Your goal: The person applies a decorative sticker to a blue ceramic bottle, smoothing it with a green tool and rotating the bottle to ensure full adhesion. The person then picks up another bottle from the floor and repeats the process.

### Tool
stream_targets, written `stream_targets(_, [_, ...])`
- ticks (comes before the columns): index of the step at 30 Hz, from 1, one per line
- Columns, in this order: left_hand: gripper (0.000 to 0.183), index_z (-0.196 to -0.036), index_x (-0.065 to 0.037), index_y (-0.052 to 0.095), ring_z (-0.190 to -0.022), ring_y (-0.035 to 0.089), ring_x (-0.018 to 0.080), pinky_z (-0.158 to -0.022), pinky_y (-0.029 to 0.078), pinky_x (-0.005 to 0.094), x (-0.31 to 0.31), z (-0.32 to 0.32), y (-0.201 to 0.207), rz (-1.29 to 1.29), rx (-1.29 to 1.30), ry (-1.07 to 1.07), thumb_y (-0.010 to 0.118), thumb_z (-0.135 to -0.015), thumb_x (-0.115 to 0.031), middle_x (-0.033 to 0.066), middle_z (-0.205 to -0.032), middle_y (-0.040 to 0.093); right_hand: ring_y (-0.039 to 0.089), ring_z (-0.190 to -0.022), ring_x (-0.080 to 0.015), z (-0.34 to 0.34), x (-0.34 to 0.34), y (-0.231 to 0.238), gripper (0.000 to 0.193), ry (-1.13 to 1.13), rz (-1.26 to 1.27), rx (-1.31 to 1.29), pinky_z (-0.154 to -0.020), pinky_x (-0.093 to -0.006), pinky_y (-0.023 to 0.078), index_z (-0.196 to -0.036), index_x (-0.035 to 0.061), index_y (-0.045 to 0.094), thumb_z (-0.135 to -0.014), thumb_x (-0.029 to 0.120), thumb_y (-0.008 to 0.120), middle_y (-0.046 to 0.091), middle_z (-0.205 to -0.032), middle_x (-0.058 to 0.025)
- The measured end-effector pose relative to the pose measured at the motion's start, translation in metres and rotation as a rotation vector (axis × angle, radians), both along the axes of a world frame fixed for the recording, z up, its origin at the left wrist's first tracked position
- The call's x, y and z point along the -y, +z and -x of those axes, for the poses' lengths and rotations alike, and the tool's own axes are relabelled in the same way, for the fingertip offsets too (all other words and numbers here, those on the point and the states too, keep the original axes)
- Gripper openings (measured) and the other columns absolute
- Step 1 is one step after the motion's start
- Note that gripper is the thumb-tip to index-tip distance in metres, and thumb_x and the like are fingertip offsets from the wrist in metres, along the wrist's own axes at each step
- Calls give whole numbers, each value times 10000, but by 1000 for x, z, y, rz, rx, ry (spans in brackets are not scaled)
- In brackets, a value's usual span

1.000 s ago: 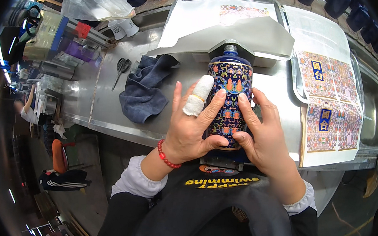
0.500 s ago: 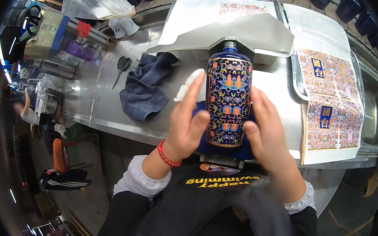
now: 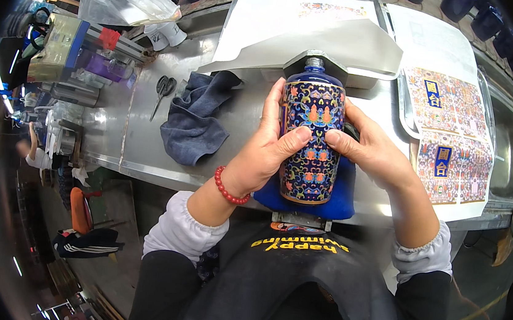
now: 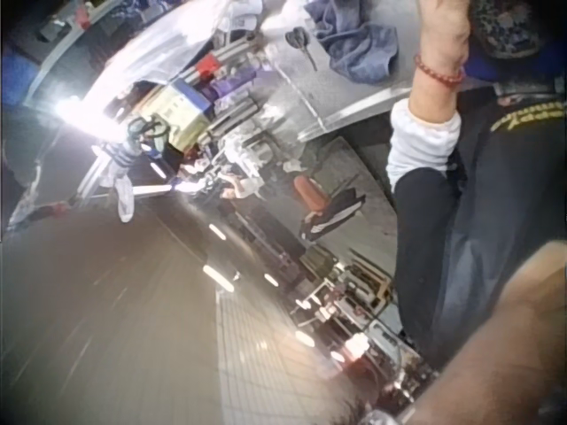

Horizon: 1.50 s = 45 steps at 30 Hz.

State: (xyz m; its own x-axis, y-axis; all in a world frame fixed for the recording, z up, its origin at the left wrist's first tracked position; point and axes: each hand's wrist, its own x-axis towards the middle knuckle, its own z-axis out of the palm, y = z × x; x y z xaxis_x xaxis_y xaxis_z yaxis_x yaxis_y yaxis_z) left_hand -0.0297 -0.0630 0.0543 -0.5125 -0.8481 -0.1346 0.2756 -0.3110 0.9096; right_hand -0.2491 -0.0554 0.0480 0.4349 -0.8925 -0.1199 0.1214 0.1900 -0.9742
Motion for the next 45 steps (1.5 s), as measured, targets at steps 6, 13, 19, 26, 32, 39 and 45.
stream_targets(6, [970,-1609,-75,-127,-1408,389,232,-1159,362,396,-1,1,0,14,43,-1,634,-1022,-203,159,-1570,294,471,-1349,-211,-5,-1,5,794,-41,-12,-33,-1140,-353,372,-1535,-46,345,-958,347,722,513,-1463,-157])
stream_targets(13, [987,-1610,-95,-150,-1442,356,249,-1176,340,406,-1,-1,1,-12,-12,-24,633,-1026,-240,165,-1601,243,560,-1243,-217,-1,-1,3,748,-36,-57,57,-1077,-354,437,-1463,-31,438,-903,332,776,599,-1342,-146])
stream_targets(19, [1004,-1605,-103,-177,-1446,347,251,-1178,334,412,0,-1,-2,8,16,-39,632,-1028,-247,164,-1612,222,518,-1294,-204,-1,3,0,815,12,-67,38,-1110,-343,403,-1516,-39,372,-917,357,758,548,-1410,-144])
stream_targets(26, [1009,-1603,-106,-180,-1443,345,245,-1181,326,406,0,0,-2,19,11,-38,637,-1026,-234,159,-1609,229,540,-1232,-178,-8,0,-1,806,-70,-76,-9,-1049,-322,436,-1508,-29,385,-911,361,760,574,-1356,-132])
stream_targets(32, [993,-1607,-110,-169,-1447,342,243,-1181,327,405,-1,-1,-2,8,-16,-29,631,-1029,-222,161,-1610,228,529,-948,-62,1,3,-1,782,-4,-110,14,-747,-209,438,-1517,30,401,-908,368,757,597,-1248,-38])
stream_targets(39, [1015,-1600,-110,-193,-1447,342,249,-1182,322,404,0,-2,-4,22,2,-56,633,-1029,-258,165,-1609,229,562,-1176,-153,-3,2,-2,801,-21,-90,16,-971,-285,471,-1495,-19,403,-907,385,766,595,-1321,-102])
stream_targets(45, [1025,-1595,-85,-195,-1446,338,248,-1184,314,399,0,-1,-4,62,49,-49,635,-1028,-283,164,-1604,237,564,-1235,-213,-9,-1,0,777,-91,-91,0,-1067,-350,448,-1442,-53,444,-893,376,787,600,-1328,-156])
